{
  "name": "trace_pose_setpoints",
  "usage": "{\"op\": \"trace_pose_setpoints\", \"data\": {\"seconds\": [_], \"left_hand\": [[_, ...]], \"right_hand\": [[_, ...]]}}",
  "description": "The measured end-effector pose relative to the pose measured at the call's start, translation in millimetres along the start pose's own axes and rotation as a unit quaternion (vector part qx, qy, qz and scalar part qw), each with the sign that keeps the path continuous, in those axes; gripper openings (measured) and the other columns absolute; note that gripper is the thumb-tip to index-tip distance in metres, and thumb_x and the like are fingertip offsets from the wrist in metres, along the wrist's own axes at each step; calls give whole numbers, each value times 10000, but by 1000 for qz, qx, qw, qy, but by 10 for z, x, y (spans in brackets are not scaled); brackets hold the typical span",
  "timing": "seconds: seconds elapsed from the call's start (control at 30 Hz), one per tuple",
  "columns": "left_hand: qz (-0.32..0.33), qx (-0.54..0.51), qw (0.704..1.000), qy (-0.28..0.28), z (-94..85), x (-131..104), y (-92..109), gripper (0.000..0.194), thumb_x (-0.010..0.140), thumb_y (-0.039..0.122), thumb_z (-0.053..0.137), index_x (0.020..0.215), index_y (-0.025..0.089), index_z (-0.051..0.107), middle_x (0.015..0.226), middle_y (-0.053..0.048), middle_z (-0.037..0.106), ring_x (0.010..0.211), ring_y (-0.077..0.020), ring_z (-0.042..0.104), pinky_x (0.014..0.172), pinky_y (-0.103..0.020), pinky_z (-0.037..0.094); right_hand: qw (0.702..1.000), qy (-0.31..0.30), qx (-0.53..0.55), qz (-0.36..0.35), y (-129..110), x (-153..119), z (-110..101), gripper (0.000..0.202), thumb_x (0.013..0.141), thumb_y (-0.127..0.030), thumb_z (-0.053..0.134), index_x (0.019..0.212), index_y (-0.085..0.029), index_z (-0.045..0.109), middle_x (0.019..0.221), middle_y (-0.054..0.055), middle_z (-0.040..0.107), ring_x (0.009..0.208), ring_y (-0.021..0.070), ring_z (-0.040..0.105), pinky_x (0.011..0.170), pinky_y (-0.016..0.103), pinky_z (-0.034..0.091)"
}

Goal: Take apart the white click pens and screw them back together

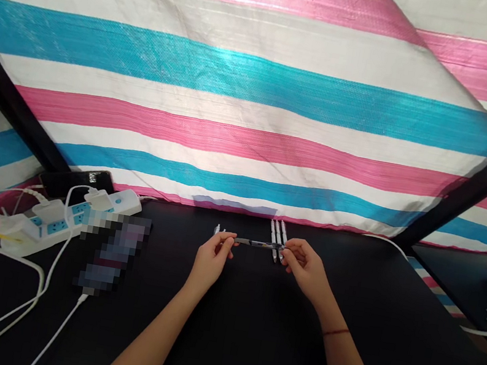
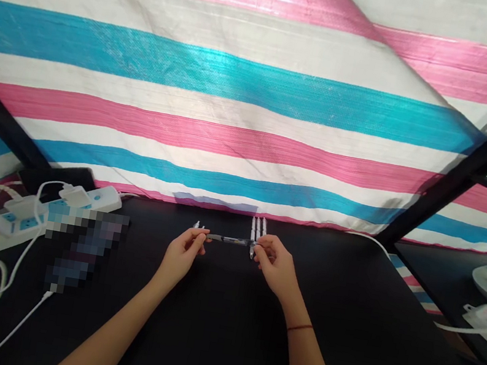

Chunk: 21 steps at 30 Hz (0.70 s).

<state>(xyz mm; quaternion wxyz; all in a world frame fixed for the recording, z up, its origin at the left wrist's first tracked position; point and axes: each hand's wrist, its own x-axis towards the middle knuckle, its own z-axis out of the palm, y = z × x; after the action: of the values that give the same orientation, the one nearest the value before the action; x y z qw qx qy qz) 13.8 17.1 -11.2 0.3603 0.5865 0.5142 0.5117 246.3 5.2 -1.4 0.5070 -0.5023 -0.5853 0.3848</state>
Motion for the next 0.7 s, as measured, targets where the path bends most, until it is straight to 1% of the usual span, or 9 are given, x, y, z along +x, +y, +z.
{"op": "trace_pose_setpoints", "data": {"seconds": [0.1,0.17,0.3,0.37,0.43,0.5,0.57,0.63,0.7], "left_hand": [[1,-1,1000,-3,3,-2,-16,336,840,441,504,992,174,641,809,-50,688,597,-139,590,607,-270,480],[-3,-2,1000,-7,3,-5,-22,325,842,438,505,981,177,641,799,-40,686,610,-138,593,628,-269,480],[-10,-8,1000,-5,3,-10,-14,325,842,451,509,942,173,644,741,-26,664,642,-143,603,657,-271,482],[-16,-27,1000,-4,12,-11,2,346,841,473,502,909,164,641,712,-21,643,629,-142,597,640,-268,482],[-30,-55,998,-2,29,-14,25,367,839,494,495,889,157,630,695,-15,621,591,-131,578,603,-256,476],[-46,-84,995,-4,49,-19,50,374,835,503,498,887,153,619,693,-11,610,558,-118,559,570,-245,467],[-53,-101,993,-12,62,-25,68,371,833,501,503,881,150,615,687,-10,607,543,-112,552,554,-239,463],[-48,-101,994,-22,64,-28,78,357,835,490,505,858,151,617,664,-4,602,540,-111,552,553,-237,462],[-39,-87,995,-31,56,-30,86,335,837,473,509,839,157,621,638,7,594,544,-112,554,567,-238,464]], "right_hand": [[1000,-1,-28,-9,3,-4,5,312,799,-493,592,869,-190,582,703,39,625,637,181,614,534,278,510],[999,10,-47,-18,12,-5,11,313,815,-504,564,838,-192,583,650,29,607,603,175,598,536,281,506],[994,35,-91,-50,19,-16,53,307,847,-504,513,773,-207,545,555,2,565,510,156,558,521,278,485],[992,40,-98,-64,-1,-34,85,304,867,-499,479,769,-215,525,555,-1,567,505,153,563,516,271,483],[995,30,-72,-69,-38,-59,114,272,874,-483,476,857,-217,527,632,10,608,539,157,595,522,270,499],[997,8,-45,-67,-85,-85,133,276,859,-453,520,998,-215,525,732,28,644,600,170,634,549,283,526],[997,-8,-43,-65,-129,-109,142,300,840,-423,562,1051,-211,538,778,43,656,650,187,654,582,299,544],[997,-13,-52,-63,-160,-125,147,238,840,-408,566,961,-203,583,732,41,651,655,193,652,600,306,546],[997,-16,-40,-57,-175,-130,156,207,847,-404,559,861,-200,588,677,34,641,623,185,638,607,308,542]]}}
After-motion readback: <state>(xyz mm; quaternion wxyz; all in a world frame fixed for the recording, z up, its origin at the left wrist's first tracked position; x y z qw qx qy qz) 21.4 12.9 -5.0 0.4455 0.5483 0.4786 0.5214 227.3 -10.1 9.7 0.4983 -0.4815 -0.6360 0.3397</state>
